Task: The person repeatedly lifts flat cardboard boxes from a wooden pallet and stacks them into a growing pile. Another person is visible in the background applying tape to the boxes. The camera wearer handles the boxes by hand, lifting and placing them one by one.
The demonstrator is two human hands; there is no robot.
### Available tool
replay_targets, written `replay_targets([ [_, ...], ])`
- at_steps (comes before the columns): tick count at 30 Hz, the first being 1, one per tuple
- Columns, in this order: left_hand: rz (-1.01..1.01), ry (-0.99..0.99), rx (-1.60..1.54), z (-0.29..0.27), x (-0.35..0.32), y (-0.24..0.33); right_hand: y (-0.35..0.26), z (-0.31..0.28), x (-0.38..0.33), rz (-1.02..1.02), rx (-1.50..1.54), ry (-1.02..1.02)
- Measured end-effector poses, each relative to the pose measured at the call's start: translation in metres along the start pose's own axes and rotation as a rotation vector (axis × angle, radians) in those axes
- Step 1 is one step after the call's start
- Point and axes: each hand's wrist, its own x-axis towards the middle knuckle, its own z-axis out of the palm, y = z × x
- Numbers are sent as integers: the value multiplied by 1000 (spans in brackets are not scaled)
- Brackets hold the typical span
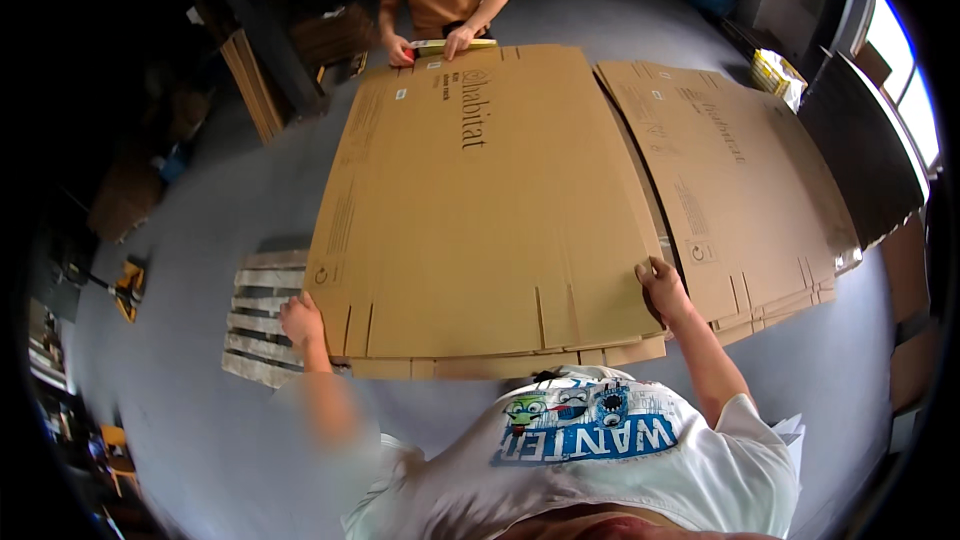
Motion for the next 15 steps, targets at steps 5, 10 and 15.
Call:
replay_targets([
  [5,-137,-329,-232,-15,26,-23,-37,-36,-6,14,174,21],
  [10,-245,-1024,-1277,-4,-50,89,-71,-211,-9,-125,-404,308],
  [15,-180,-1178,-1616,17,-210,362,-86,-389,-22,-611,-1619,1151],
])
